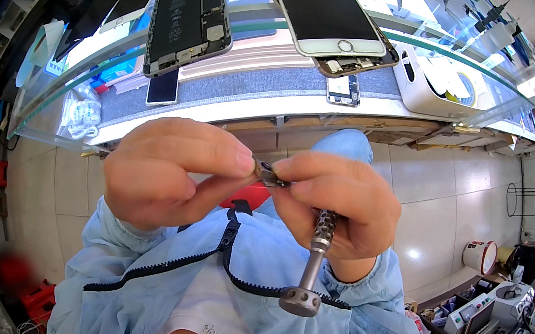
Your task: The person uses a prying tool to open a white smartphone and then uses a screwdriver to remove screws and a camera module from the internal chassis. The removed camera is briefly inspected before the clip ends.
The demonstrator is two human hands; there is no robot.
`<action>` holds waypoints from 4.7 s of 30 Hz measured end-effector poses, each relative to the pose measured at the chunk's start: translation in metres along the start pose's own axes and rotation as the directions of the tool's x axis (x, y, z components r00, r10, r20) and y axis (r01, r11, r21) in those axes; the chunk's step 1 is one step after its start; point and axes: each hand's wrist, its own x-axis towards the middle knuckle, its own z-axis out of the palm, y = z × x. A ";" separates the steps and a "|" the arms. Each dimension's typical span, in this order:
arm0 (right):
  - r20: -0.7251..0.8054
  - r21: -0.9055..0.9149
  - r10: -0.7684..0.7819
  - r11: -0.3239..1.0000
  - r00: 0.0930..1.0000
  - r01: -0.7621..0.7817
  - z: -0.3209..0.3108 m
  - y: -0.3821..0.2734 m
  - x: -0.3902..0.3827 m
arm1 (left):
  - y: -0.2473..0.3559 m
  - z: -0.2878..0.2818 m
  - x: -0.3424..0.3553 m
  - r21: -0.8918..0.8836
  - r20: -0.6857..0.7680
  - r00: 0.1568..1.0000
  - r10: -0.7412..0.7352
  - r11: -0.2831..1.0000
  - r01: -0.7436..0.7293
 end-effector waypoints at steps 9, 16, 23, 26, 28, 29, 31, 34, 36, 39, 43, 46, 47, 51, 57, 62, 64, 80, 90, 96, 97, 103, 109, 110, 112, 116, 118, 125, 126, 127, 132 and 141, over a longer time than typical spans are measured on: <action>-0.005 -0.084 -0.034 0.996 0.999 0.034 0.003 0.002 -0.001 | 0.005 0.003 -0.006 -0.005 -0.031 0.993 -0.111 0.994 0.111; -0.007 -0.053 -0.045 0.998 0.999 0.045 0.004 0.003 0.000 | 0.004 0.001 -0.005 -0.055 -0.024 0.991 -0.134 0.990 0.132; 0.001 -0.095 -0.069 0.993 0.998 0.068 0.005 0.005 0.001 | 0.000 0.000 -0.009 -0.112 0.003 0.984 -0.179 0.978 0.178; 0.004 -0.079 -0.058 0.995 0.998 0.058 0.005 0.006 0.001 | -0.002 0.001 -0.009 -0.126 0.006 0.984 -0.178 0.976 0.177; 0.004 -0.081 -0.052 0.995 0.999 0.052 0.005 0.005 0.001 | -0.002 0.004 -0.010 -0.134 -0.013 0.982 -0.188 0.974 0.184; 0.010 -0.103 -0.056 0.993 0.998 0.057 0.005 0.005 0.001 | -0.001 0.004 -0.010 -0.137 -0.019 0.981 -0.193 0.973 0.188; 0.024 -0.145 -0.063 0.987 0.998 0.066 0.004 0.003 0.000 | -0.001 0.005 -0.011 -0.144 -0.031 0.979 -0.202 0.970 0.196; 0.069 -0.194 -0.077 0.977 0.995 0.089 0.001 0.001 0.001 | -0.001 0.005 -0.014 -0.104 -0.049 0.977 -0.208 0.974 0.202; 0.060 -0.165 -0.063 0.984 0.996 0.072 0.001 0.001 0.001 | -0.002 0.006 -0.018 -0.072 -0.056 0.961 -0.270 0.961 0.266; 0.053 -0.127 -0.050 0.990 0.997 0.057 0.001 0.001 0.000 | 0.001 0.006 -0.020 -0.048 -0.064 0.914 -0.400 0.916 0.397; 0.042 -0.082 -0.040 0.996 0.998 0.044 0.001 0.002 -0.001 | 0.002 -0.004 -0.025 0.069 0.050 0.904 -0.424 0.905 0.421; -0.098 0.209 0.130 0.972 0.987 -0.107 0.007 0.006 -0.005 | -0.002 -0.002 -0.010 -0.013 -0.018 0.961 -0.277 0.961 0.277; -0.087 0.400 0.263 0.893 0.961 -0.208 0.007 0.006 -0.004 | -0.001 -0.004 -0.008 0.014 -0.017 0.966 -0.257 0.966 0.257; 0.138 0.801 0.630 0.383 0.764 -0.460 0.007 0.003 0.003 | 0.004 -0.006 -0.004 0.017 -0.057 0.971 -0.230 0.973 0.231; 0.444 0.835 0.691 -0.088 0.571 -0.543 0.005 0.004 0.007 | 0.009 -0.004 0.008 0.008 -0.055 0.969 -0.241 0.970 0.242; 0.488 0.817 0.669 -0.124 0.560 -0.564 0.007 0.004 0.010 | 0.008 -0.003 0.009 0.025 -0.035 0.970 -0.243 0.970 0.243; 0.489 0.814 0.665 -0.117 0.564 -0.569 0.007 0.004 0.010 | 0.008 -0.003 0.011 0.037 -0.031 0.969 -0.247 0.968 0.248; 0.366 0.849 0.718 0.003 0.592 -0.528 0.013 -0.003 0.006 | 0.002 0.004 0.000 0.149 -0.069 0.990 -0.127 0.980 0.136; 0.379 0.851 0.691 0.002 0.615 -0.526 0.013 -0.002 0.007 | 0.005 0.001 0.006 0.104 -0.085 0.982 -0.170 0.978 0.178; 0.352 0.850 0.714 0.026 0.605 -0.526 0.016 -0.005 0.006 | -0.001 -0.002 0.005 0.054 -0.003 0.986 -0.167 0.985 0.167; 0.362 0.847 0.716 0.015 0.597 -0.532 0.017 -0.006 0.006 | -0.002 -0.003 0.005 0.045 0.015 0.986 -0.169 0.985 0.168; 0.450 0.810 0.736 -0.098 0.506 -0.578 0.012 -0.002 0.006 | 0.005 -0.007 -0.004 -0.305 -0.033 0.875 -0.483 0.839 0.452; 0.439 0.817 0.732 -0.083 0.521 -0.571 0.012 0.001 0.006 | 0.000 -0.019 -0.005 -0.117 0.094 0.936 -0.338 0.930 0.348; 0.430 0.818 0.725 -0.062 0.538 -0.571 0.012 0.002 0.006 | 0.000 -0.019 -0.005 -0.105 0.092 0.938 -0.334 0.933 0.343; 0.379 0.813 0.723 0.038 0.578 -0.581 0.013 0.001 0.006 | 0.002 -0.018 -0.004 -0.079 0.085 0.941 -0.328 0.939 0.334; 0.194 0.699 0.687 0.404 0.701 -0.590 0.016 -0.002 0.006 | -0.005 -0.012 -0.003 -0.126 0.000 0.976 -0.219 0.968 0.217; 0.159 0.611 0.638 0.536 0.754 -0.582 0.014 -0.002 0.007 | -0.004 -0.014 0.000 -0.062 0.021 0.988 -0.152 0.986 0.153; 0.176 0.514 0.564 0.647 0.807 -0.564 0.011 -0.005 0.009 | -0.004 -0.017 -0.002 0.031 0.037 0.997 -0.073 0.997 0.072; 0.173 0.508 0.570 0.647 0.803 -0.569 0.011 -0.007 0.010 | -0.003 -0.018 -0.002 0.053 0.048 0.997 -0.063 0.997 0.060; 0.173 0.512 0.570 0.645 0.803 -0.568 0.011 -0.008 0.010 | -0.002 -0.019 -0.002 0.076 0.059 0.997 -0.053 0.996 0.048; 0.161 0.539 0.566 0.636 0.809 -0.552 0.013 -0.011 0.009 | -0.004 -0.016 -0.002 0.087 0.024 0.999 0.025 0.996 -0.027; 0.206 0.482 0.530 0.677 0.823 -0.557 0.009 -0.008 0.009 | -0.008 -0.013 -0.001 0.051 0.053 0.994 0.095 0.994 -0.098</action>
